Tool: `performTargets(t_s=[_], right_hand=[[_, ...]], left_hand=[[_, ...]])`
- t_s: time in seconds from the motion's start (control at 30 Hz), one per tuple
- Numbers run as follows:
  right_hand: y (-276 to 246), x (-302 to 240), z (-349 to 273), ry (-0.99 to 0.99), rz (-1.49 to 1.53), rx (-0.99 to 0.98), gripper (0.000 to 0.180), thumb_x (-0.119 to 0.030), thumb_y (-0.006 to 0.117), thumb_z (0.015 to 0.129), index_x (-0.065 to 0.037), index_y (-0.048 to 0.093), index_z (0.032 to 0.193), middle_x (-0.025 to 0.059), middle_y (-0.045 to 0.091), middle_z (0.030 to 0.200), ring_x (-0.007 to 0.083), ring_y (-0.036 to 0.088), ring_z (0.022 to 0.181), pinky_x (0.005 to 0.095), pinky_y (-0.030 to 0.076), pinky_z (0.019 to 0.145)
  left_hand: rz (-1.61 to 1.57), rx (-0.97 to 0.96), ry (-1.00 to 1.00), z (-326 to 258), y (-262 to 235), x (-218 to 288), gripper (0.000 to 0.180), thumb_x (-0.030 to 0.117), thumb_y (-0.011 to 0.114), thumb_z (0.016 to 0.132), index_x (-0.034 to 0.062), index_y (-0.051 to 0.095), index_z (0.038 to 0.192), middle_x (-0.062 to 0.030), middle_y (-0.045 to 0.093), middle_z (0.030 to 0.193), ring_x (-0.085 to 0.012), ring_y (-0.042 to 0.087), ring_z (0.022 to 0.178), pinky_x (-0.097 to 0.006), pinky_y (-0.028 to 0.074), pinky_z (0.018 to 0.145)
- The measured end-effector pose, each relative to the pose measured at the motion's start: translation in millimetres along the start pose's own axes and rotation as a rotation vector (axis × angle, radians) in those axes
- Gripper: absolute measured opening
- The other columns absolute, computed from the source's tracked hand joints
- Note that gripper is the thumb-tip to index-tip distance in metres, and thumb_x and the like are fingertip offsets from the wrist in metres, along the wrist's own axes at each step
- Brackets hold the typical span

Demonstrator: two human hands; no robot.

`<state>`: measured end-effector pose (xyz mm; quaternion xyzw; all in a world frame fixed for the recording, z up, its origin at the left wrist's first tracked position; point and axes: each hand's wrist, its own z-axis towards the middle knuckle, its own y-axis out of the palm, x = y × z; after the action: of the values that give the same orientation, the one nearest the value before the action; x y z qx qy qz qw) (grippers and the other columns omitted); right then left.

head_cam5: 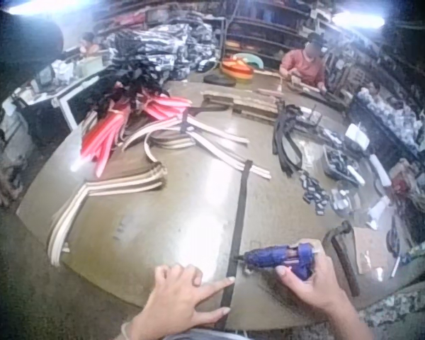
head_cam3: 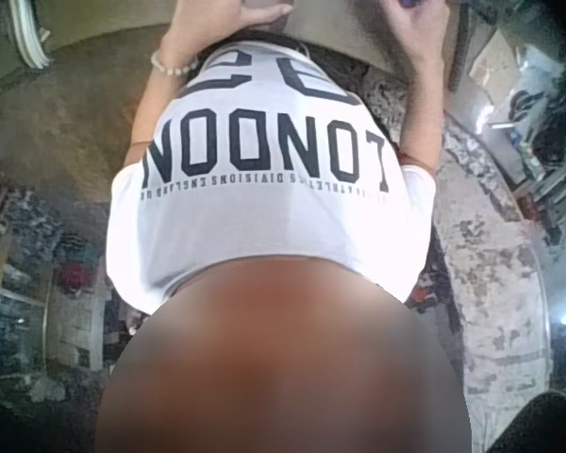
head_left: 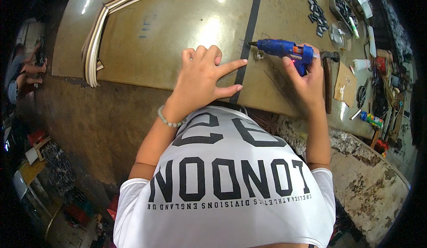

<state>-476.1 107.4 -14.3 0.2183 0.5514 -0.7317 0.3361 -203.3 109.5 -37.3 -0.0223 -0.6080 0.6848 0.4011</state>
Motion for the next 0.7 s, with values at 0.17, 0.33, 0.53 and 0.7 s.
performTargets(t_s=[0.17,0.33,0.53,0.7], right_hand=[[-6,3,2,0.064,-0.015,-0.058,0.048,-0.024,0.079,0.085,-0.002,0.052,0.118,0.0133,0.072,0.093,0.0192,0.07,0.078,0.0312,0.053,0.072],[-1,5,8,0.027,-0.039,-0.101,0.045,-0.024,0.078,0.086,-0.003,0.052,0.115,0.0131,0.072,0.087,0.0207,0.07,0.075,0.0322,0.054,0.069],[-2,10,31,-0.054,-0.16,-0.073,0.042,-0.023,0.076,0.086,-0.004,0.053,0.116,0.0133,0.072,0.085,0.0254,0.07,0.067,0.0348,0.053,0.061],[-8,-7,22,-0.528,-0.501,-0.061,0.042,-0.015,0.075,0.086,-0.006,0.056,0.122,0.0156,0.071,0.101,0.0299,0.07,0.082,0.0366,0.055,0.073]], left_hand=[[-0.009,0.006,-0.005,0,0,1,0.047,0.048,0.076,0.075,0.0315,0.07,0.119,-0.0025,0.045,0.091,-0.0208,0.043,0.089,-0.04,0.031,0.083],[0.002,0.001,0.001,-1,1,0,0.047,0.048,0.075,0.075,0.0311,0.07,0.119,-0.0025,0.045,0.091,-0.021,0.043,0.089,-0.04,0.031,0.084],[0.018,0.002,0.013,-1,0,1,0.047,0.05,0.074,0.077,0.0309,0.07,0.12,-0.0028,0.045,0.091,-0.0209,0.042,0.089,-0.039,0.03,0.083],[-0.042,0.005,0.005,0,-3,2,0.056,0.053,0.074,0.076,0.0294,0.067,0.127,-0.004,0.041,0.089,-0.0214,0.041,0.087,-0.037,0.029,0.085]])
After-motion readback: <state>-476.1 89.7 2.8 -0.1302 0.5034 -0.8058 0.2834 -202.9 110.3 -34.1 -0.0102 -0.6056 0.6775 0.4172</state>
